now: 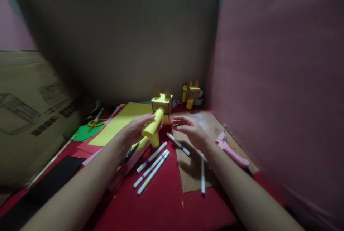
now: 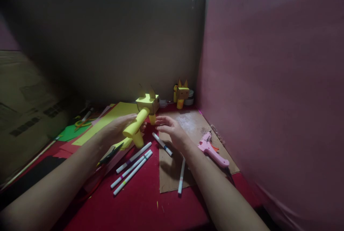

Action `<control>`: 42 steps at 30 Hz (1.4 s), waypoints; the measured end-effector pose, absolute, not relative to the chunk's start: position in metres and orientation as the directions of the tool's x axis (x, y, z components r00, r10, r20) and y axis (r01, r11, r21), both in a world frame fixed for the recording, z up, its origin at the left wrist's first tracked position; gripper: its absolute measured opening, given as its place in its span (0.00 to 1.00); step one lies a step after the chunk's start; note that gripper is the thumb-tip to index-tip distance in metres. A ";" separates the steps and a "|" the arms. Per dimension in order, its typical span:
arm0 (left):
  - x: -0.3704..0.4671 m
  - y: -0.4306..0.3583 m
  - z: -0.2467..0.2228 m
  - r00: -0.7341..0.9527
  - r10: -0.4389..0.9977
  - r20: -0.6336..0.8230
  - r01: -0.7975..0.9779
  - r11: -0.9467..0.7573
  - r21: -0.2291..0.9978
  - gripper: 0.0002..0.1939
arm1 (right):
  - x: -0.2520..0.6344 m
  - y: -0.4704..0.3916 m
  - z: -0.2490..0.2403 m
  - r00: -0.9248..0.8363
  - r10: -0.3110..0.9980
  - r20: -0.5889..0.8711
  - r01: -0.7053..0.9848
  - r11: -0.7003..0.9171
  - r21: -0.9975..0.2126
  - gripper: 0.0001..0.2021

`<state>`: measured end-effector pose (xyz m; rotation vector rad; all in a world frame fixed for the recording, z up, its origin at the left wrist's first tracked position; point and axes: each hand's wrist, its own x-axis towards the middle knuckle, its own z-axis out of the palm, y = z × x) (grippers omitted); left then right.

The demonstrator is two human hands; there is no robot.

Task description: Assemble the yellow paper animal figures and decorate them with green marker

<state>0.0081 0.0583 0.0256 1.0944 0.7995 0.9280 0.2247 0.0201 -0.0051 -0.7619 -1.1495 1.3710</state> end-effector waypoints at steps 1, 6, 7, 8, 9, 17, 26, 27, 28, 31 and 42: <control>0.008 0.058 0.026 0.391 0.917 -0.084 -0.212 0.178 0.961 0.13 | 0.225 0.020 -0.005 -0.151 0.974 0.170 -0.334 0.112 -0.936 0.15; 0.002 0.061 0.023 0.301 0.950 -0.078 -0.191 0.140 0.971 0.14 | 0.222 0.016 -0.002 -0.089 0.984 0.155 -0.309 0.121 -0.943 0.14; -0.002 0.062 0.023 0.269 0.960 -0.072 -0.191 0.127 0.973 0.14 | 0.221 0.015 0.000 -0.068 0.986 0.151 -0.301 0.124 -0.946 0.13; -0.006 0.064 0.022 0.233 0.970 -0.065 -0.191 0.111 0.975 0.14 | 0.221 0.014 0.001 -0.045 0.989 0.144 -0.292 0.125 -0.948 0.13; -0.011 0.065 0.022 0.194 0.979 -0.056 -0.192 0.094 0.977 0.13 | 0.220 0.013 0.002 -0.024 0.990 0.135 -0.282 0.123 -0.951 0.12; -0.044 0.053 0.017 -0.058 0.997 0.041 -0.189 -0.051 0.981 0.16 | 0.215 0.003 0.008 0.074 0.987 0.142 -0.253 0.156 -0.955 0.06; -0.069 0.039 0.010 -0.155 0.983 0.094 -0.230 -0.129 0.965 0.13 | 0.216 -0.001 0.008 0.222 0.943 0.250 -0.241 0.301 -0.923 0.07; -0.072 0.039 0.009 -0.161 0.983 0.090 -0.228 -0.126 0.965 0.13 | 0.216 -0.001 0.008 0.236 0.938 0.255 -0.237 0.310 -0.921 0.07; -0.074 0.040 0.008 -0.163 0.983 0.085 -0.224 -0.120 0.967 0.13 | 0.216 -0.001 0.008 0.249 0.933 0.259 -0.233 0.317 -0.919 0.07; -0.079 0.045 0.003 -0.157 0.986 0.062 -0.180 -0.091 0.979 0.12 | 0.217 -0.002 0.008 0.278 0.922 0.270 -0.213 0.334 -0.918 0.07; -0.143 0.126 0.020 -0.380 0.925 0.015 0.458 0.174 0.872 0.18 | 0.211 -0.016 -0.006 0.219 0.878 0.425 0.060 0.423 -0.904 0.06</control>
